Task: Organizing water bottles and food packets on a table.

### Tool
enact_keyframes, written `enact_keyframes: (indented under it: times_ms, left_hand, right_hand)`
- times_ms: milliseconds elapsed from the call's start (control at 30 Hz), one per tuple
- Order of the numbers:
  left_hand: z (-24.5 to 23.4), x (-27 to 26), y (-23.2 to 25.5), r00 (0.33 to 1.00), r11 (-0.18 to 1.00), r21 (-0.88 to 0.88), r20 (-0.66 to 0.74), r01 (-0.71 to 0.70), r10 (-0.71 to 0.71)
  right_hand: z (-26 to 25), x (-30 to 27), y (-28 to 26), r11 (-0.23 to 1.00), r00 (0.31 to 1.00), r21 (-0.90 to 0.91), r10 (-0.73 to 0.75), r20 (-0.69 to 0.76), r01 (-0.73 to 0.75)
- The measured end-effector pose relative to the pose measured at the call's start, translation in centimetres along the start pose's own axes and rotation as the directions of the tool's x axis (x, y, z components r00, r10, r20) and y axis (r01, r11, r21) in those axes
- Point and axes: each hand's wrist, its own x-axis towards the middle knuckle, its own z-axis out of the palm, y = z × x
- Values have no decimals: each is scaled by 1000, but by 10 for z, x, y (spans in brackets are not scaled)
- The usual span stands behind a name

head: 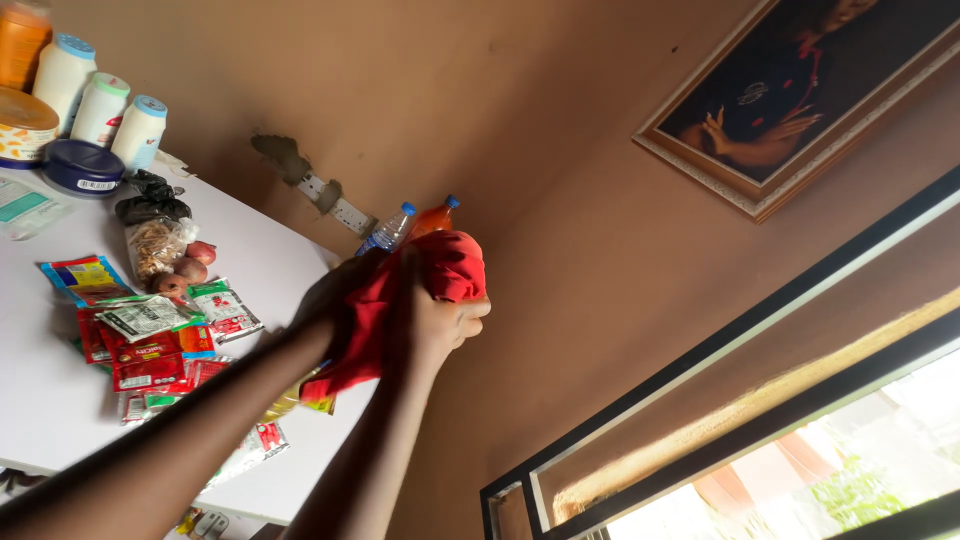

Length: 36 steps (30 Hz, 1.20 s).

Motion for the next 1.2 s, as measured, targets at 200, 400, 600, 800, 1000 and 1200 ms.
enact_keyframes:
  times_ms: [200,400,600,800,1000,1200]
  left_hand:
    - [7,25,-42,986,859,-486,51,163,-158]
    - [-9,43,-39,976,992,-79,203,97,-79]
    - [-18,6,26,942,909,411,327,-68,-77]
    - [-19,-18,53,853,947,233,426,220,-303]
    - [-22,-6,25,924,921,377,309,99,-226]
    - [-38,45,-59,958,847,467,238,-255,157]
  right_hand:
    - [-21,-11,-19,990,999,-141,-22,35,27]
    - [-9,31,25,831,941,532,-292,173,160]
    - [-19,38,24,727,850,683,-315,422,-69]
    - [-31,38,26,643,729,686,-282,624,-339]
    - [-35,34,15,717,779,664,-287,558,-211]
    - [-16,33,18,652,938,758,-252,238,-18]
